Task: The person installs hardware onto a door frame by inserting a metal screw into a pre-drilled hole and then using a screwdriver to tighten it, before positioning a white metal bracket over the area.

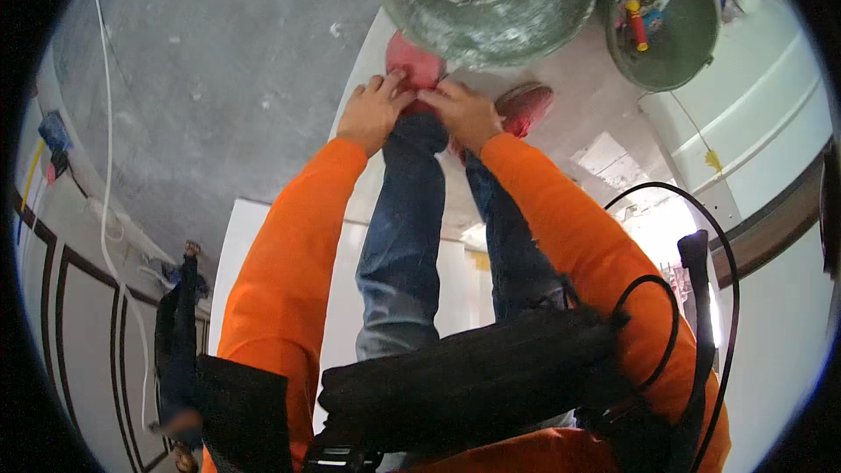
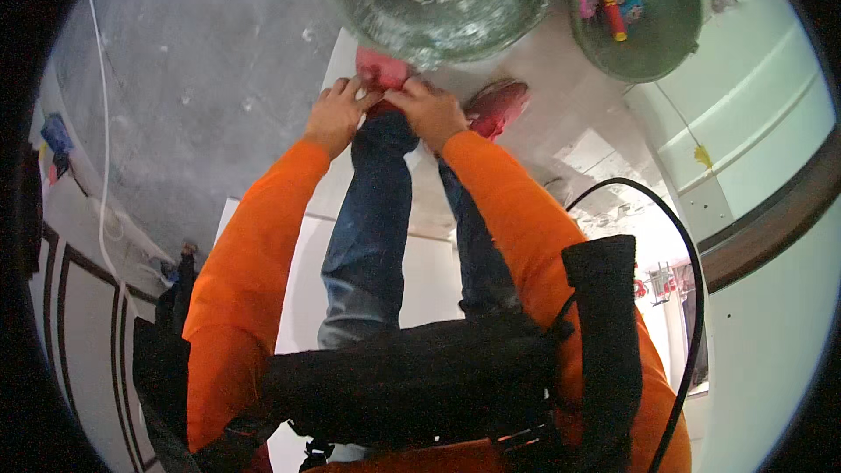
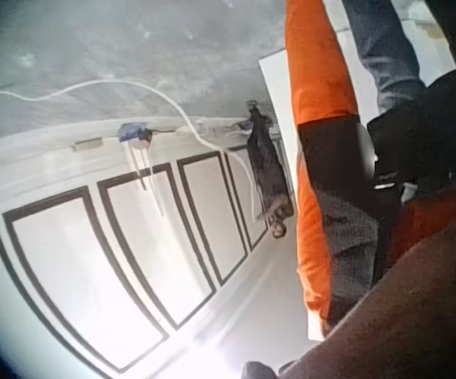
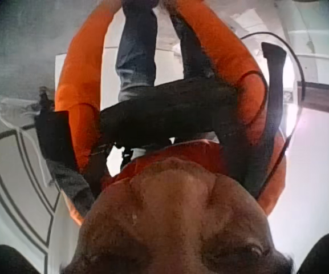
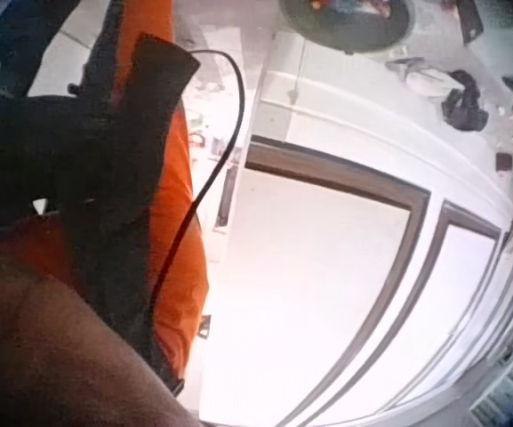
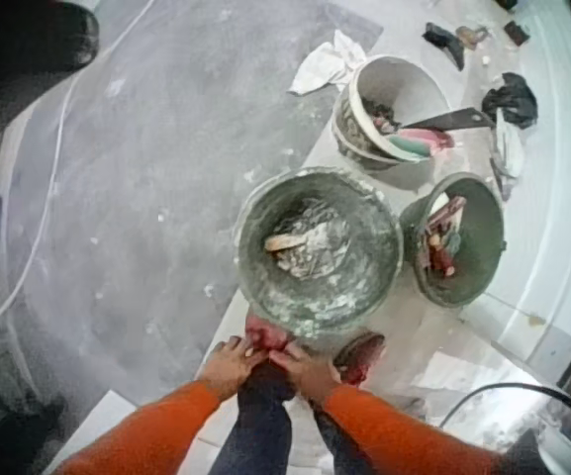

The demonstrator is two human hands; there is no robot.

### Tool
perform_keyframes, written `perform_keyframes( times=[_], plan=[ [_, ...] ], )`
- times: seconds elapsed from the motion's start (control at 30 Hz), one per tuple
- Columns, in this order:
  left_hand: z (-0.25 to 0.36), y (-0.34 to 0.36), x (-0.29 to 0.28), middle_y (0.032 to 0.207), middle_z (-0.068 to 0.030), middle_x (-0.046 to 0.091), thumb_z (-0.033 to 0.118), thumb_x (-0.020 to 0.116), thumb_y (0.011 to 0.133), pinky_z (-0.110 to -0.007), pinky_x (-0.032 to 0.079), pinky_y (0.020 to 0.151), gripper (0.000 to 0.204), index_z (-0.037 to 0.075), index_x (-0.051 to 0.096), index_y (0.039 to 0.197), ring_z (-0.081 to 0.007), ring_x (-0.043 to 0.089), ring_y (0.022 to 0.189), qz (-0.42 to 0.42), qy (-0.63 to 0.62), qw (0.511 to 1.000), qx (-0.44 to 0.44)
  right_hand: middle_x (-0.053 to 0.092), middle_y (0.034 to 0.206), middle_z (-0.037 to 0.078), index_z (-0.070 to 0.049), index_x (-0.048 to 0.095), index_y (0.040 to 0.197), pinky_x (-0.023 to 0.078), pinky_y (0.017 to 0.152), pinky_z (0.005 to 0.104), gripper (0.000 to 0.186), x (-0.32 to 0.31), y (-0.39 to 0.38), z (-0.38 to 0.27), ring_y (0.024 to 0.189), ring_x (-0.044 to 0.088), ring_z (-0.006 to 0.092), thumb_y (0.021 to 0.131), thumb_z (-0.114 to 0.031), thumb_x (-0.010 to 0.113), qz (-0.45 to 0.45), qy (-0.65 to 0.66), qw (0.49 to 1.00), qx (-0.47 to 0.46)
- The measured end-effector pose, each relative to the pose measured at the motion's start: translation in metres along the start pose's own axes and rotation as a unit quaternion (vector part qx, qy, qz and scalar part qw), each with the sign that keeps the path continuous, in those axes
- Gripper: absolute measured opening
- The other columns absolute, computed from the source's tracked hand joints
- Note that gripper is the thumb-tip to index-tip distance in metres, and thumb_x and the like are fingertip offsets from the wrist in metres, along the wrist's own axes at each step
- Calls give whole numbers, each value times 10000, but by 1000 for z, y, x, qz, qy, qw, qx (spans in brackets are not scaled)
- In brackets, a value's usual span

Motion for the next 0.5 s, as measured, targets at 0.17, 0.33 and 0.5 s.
perform_keyframes(
  times=[0.17, 0.33, 0.5],
  plan=[
    [-5, 7, 11, 1245, -69, 565, 143, 631, 817, -409, 478, 880, 236, 119, 676, 1047, -270, 537, 1123, 5, 24, 1000, -20, 584, 1092, 78, -126, 622, 1036, 535, 833, 429, 202, -3, 18, -4, 1070, 612, 282, 858, -177, 542, -56, -100, 987, -111],
    [-9, 4, 3, 1180, -51, 608, 194, 681, 809, -430, 474, 875, 201, 86, 694, 979, -270, 545, 1108, 21, -8, 999, -40, 588, 1093, 93, -64, 626, 1004, 519, 879, 421, 197, -8, 34, -12, 1085, 597, 284, 857, -166, 544, -101, -112, 985, -77],
    [-16, -14, 9, 1133, -38, 647, 283, 706, 803, -425, 460, 903, 183, 120, 699, 887, -262, 562, 1083, -123, -41, 984, -125, 598, 1084, 117, -29, 617, 1001, 525, 859, 437, 197, -14, 13, -2, 1065, 604, 301, 853, -135, 540, -61, -89, 993, -44]
  ],
)
Point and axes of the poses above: each hand's wrist, its own y-axis towards the middle knuckle, its own x-axis out of the palm, z = x × y, the point moved 2 cm from there along y, towards the middle knuckle
